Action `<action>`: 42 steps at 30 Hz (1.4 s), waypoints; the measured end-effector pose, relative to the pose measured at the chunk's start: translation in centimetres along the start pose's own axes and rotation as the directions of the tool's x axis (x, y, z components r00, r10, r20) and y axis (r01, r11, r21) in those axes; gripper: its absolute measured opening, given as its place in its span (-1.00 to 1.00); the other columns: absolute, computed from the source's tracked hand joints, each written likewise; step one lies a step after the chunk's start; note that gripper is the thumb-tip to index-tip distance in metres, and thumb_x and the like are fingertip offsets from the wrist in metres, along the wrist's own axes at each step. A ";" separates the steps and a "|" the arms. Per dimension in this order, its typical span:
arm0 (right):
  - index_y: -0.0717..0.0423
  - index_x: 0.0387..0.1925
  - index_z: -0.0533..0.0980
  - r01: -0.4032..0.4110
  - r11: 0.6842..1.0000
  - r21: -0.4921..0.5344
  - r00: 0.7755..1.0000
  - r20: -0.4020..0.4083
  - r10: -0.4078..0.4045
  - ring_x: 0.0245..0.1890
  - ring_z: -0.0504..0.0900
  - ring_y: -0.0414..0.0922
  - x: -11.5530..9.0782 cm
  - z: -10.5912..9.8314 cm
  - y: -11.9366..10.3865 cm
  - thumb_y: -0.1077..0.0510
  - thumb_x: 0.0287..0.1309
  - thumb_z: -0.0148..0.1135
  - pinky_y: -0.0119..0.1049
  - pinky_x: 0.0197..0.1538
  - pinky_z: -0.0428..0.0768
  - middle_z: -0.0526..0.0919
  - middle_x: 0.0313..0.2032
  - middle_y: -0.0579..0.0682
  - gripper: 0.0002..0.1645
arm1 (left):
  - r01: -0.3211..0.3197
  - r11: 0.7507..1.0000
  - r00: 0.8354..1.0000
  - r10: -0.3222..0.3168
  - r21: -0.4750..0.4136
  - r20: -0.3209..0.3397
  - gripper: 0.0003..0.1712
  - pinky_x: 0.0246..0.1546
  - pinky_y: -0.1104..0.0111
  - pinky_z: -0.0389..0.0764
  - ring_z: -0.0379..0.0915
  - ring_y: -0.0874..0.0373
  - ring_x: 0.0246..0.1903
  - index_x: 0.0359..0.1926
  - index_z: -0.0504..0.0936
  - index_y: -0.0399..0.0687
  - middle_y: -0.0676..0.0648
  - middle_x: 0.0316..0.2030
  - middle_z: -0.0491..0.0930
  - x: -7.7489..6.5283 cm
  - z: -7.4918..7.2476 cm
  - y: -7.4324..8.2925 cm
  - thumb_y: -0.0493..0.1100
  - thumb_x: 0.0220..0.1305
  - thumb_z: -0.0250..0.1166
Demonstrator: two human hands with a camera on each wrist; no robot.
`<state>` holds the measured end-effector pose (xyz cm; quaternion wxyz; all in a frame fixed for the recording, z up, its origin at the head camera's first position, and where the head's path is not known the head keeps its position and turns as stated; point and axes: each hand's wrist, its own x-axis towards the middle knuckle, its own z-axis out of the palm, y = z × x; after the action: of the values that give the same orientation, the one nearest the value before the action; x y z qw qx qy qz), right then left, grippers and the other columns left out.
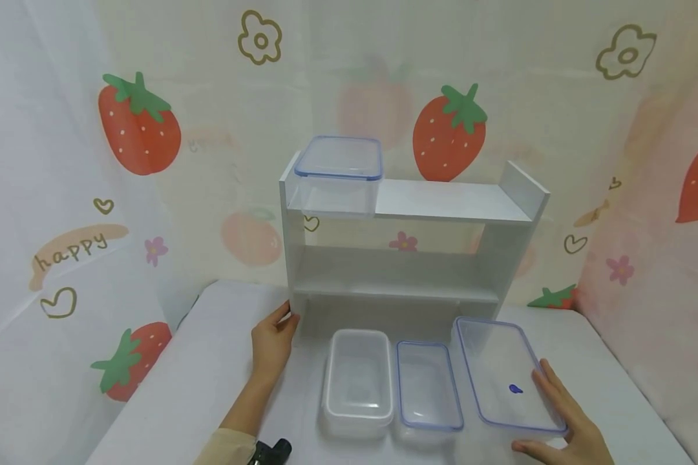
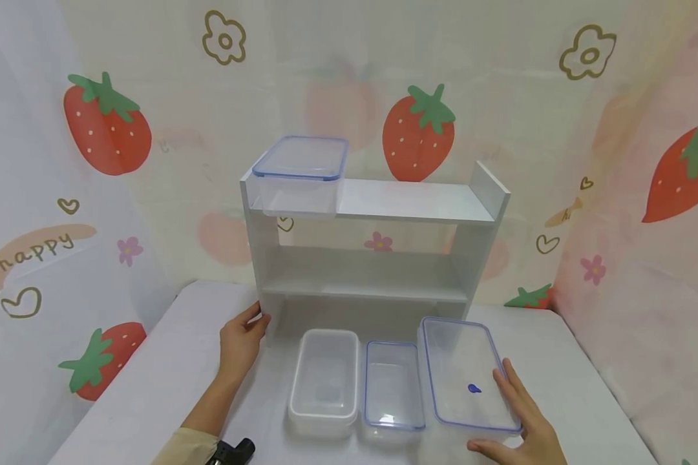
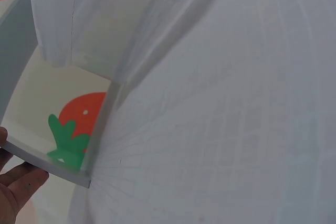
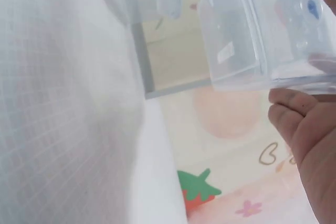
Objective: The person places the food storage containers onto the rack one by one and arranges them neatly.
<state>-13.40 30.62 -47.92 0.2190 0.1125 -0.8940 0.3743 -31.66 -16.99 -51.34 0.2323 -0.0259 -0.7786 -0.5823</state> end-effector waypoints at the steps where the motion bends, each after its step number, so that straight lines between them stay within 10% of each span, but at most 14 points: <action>1: 0.00 0.57 0.21 -0.001 1.000 0.005 1.000 -0.001 0.001 0.44 -0.10 -0.71 0.1 -0.1 -0.2 0.20 -0.31 0.77 -0.90 0.22 0.07 -0.02 0.62 -0.24 0.37 | -0.002 1.000 1.000 0.002 0.002 0.003 -0.53 0.01 0.23 0.69 0.69 -0.12 0.05 0.29 0.57 -0.26 -0.26 0.22 0.60 0.0 0.0 0.0 -0.22 0.42 0.34; 42: -0.02 0.56 0.22 0.027 0.993 0.115 1.000 -0.009 -0.026 0.49 0.04 -0.57 2.8 -2.1 -5.9 0.37 -0.28 0.70 -0.84 0.18 0.28 0.08 0.61 -0.09 0.33 | 0.030 1.000 1.000 -0.030 0.009 0.002 -0.52 0.02 0.18 0.70 0.69 -0.10 0.05 0.29 0.57 -0.26 -0.26 0.24 0.59 -0.1 -0.1 0.4 -0.22 0.41 0.34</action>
<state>-13.10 27.97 -41.60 0.2205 0.1354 -0.8686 0.4227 -31.40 -16.97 -50.96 0.2229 -0.0139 -0.7817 -0.5823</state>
